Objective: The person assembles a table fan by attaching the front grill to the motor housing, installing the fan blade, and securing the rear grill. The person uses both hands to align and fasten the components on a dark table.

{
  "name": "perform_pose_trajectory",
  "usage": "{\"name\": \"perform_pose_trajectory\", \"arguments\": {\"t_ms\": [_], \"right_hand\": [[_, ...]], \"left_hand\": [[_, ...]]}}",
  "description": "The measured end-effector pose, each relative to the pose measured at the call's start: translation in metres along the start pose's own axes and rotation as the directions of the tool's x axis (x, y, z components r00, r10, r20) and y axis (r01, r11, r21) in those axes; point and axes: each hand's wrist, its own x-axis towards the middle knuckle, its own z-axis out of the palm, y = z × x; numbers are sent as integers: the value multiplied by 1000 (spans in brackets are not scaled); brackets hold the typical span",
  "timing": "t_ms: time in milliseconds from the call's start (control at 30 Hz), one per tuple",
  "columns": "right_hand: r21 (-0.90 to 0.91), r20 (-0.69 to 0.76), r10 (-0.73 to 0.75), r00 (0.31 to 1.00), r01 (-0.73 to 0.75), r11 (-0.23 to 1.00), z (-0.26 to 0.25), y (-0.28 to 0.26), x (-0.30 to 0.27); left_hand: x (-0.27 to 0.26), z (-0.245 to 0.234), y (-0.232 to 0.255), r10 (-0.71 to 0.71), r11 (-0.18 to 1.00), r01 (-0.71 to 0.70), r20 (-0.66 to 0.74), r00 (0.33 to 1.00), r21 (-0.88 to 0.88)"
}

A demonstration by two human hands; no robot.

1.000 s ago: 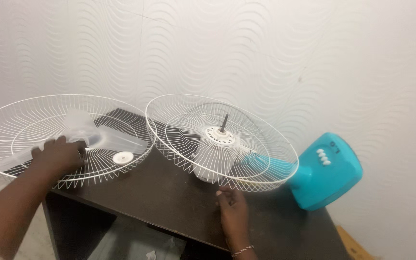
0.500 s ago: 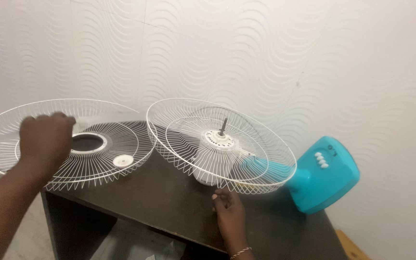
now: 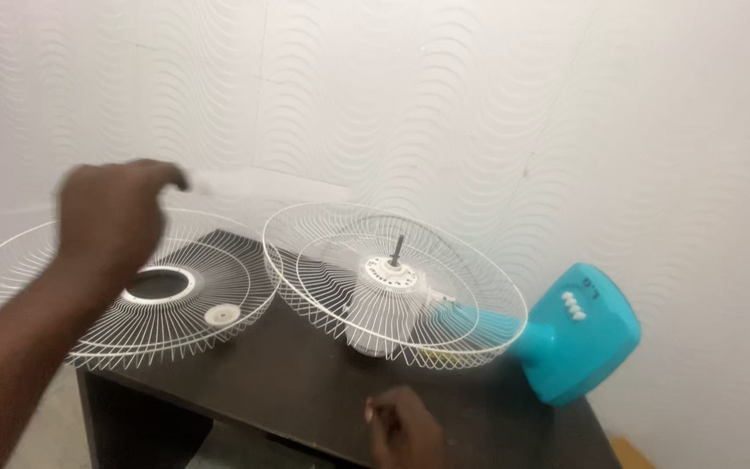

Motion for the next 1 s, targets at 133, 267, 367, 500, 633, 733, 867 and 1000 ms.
{"name": "perform_pose_trajectory", "arguments": {"t_ms": [133,267,367,500,633,733,867,1000], "right_hand": [[-291,213,-423,881,470,833,-37,-1,5],[-147,-314,-578,753,563,813,-105,-42,21],[-229,-331,-529,781,478,848,-151,-82,41],[-173,-431,-448,783,416,893,-169,-110,67],[-296,-397,-369,841,263,918,-181,-110,78],[-159,-418,-384,823,350,923,-173,-103,80],[-266,-360,-401,843,319,910,-171,-99,85],[-238,-337,-392,856,326,915,-172,-99,93]], "left_hand": [[22,8,64,25,980,-15,49,999,-198],[40,31,125,198,875,-180,-9,980,-449],[51,50,159,259,838,-187,73,963,-513],[65,72,178,316,873,-192,221,923,-448],[71,90,187,332,820,-268,39,942,-505],[70,98,191,335,827,-255,75,939,-501],[69,102,194,357,848,-258,139,924,-463],[73,106,188,335,846,-230,144,931,-480]]}}
